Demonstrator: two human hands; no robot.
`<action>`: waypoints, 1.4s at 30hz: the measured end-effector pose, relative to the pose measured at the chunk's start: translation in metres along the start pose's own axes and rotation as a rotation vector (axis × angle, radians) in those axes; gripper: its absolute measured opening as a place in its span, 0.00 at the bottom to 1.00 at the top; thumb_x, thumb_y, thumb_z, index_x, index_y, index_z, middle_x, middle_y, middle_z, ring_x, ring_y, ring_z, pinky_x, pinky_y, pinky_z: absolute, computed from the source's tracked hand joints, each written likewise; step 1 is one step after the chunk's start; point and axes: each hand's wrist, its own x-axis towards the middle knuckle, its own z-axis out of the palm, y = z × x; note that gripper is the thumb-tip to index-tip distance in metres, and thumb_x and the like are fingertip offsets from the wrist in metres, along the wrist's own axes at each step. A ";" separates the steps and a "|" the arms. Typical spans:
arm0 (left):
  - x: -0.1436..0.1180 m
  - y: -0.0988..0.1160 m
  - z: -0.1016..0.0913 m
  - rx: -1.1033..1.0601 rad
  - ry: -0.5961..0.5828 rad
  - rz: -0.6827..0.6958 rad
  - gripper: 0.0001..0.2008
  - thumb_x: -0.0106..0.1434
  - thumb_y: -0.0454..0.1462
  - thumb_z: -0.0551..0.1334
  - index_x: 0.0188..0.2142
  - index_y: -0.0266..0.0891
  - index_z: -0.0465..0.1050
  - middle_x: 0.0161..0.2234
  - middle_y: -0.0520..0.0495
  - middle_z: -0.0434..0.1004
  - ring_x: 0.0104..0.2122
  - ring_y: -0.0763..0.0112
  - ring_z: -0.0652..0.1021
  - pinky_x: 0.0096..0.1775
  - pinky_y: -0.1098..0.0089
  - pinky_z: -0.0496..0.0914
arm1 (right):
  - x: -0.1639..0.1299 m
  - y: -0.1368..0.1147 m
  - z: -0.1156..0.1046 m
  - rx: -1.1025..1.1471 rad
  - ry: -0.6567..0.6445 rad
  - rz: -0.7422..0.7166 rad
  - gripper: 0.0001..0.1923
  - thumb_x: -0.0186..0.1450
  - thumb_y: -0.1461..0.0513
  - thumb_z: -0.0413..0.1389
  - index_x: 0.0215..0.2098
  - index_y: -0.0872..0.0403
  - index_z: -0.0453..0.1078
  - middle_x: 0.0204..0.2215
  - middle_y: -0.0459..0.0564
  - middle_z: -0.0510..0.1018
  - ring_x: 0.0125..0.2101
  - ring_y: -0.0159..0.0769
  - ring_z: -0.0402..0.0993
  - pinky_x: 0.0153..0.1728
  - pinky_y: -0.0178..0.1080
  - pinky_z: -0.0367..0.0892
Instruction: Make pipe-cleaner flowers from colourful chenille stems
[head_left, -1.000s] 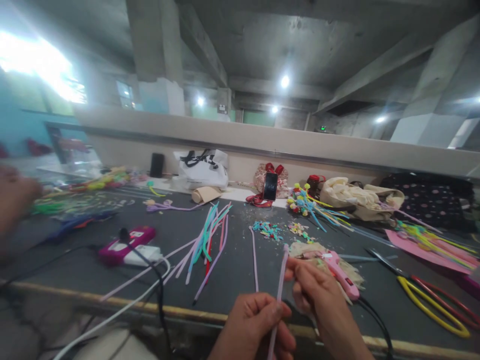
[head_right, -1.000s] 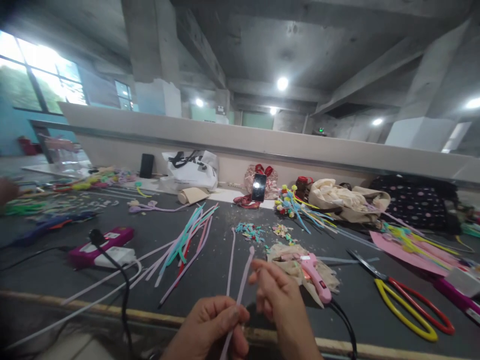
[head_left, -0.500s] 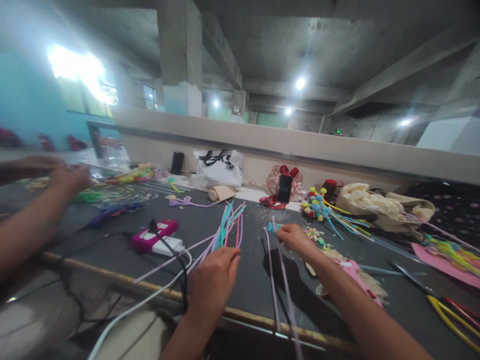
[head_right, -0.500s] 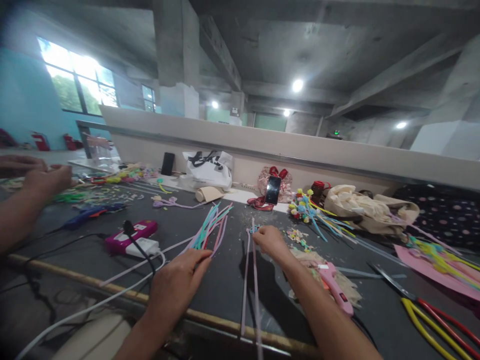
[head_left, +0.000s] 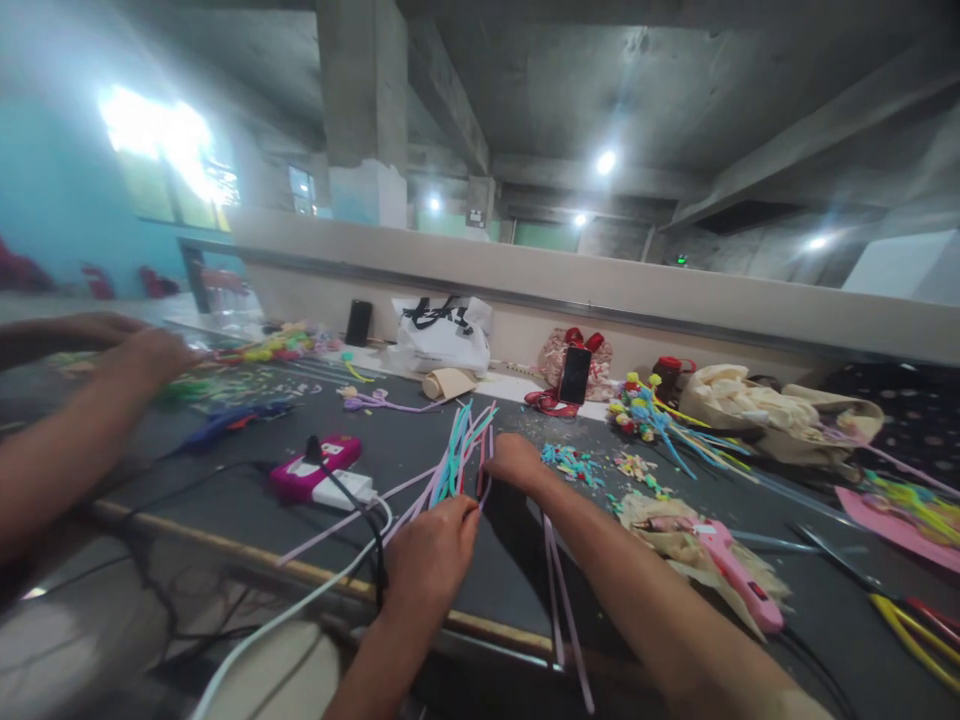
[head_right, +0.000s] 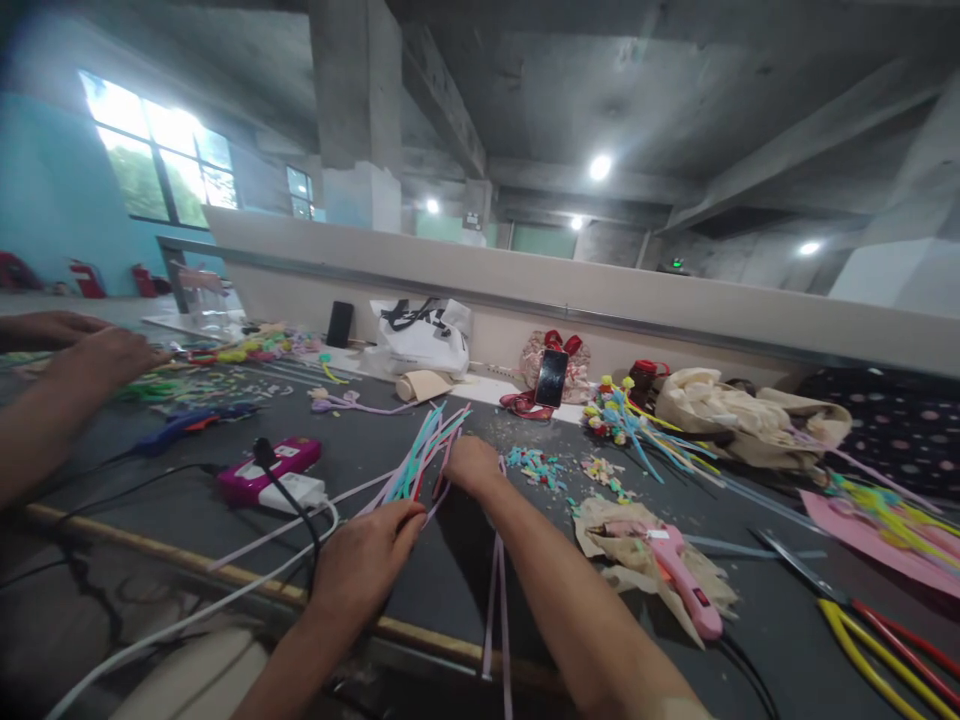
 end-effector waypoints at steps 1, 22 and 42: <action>0.000 0.000 0.000 -0.017 0.002 0.006 0.13 0.59 0.39 0.48 0.34 0.46 0.71 0.33 0.49 0.78 0.33 0.66 0.76 0.30 0.71 0.61 | 0.002 -0.001 0.001 0.018 -0.010 0.008 0.14 0.62 0.60 0.50 0.45 0.56 0.62 0.42 0.51 0.69 0.38 0.36 0.68 0.37 0.44 0.66; -0.007 0.033 0.012 -1.271 -0.231 -0.055 0.18 0.56 0.46 0.52 0.39 0.35 0.68 0.28 0.47 0.76 0.14 0.82 0.65 0.14 0.79 0.54 | -0.187 0.024 -0.013 1.153 -0.052 0.098 0.07 0.50 0.63 0.51 0.28 0.57 0.66 0.14 0.39 0.65 0.11 0.21 0.57 0.10 0.26 0.51; -0.023 0.041 0.003 -1.261 -0.240 0.054 0.06 0.51 0.37 0.60 0.24 0.36 0.71 0.18 0.56 0.66 0.21 0.79 0.64 0.26 0.77 0.59 | -0.198 0.043 -0.009 0.100 0.854 -0.563 0.13 0.59 0.69 0.50 0.42 0.54 0.65 0.32 0.51 0.72 0.29 0.30 0.67 0.27 0.30 0.62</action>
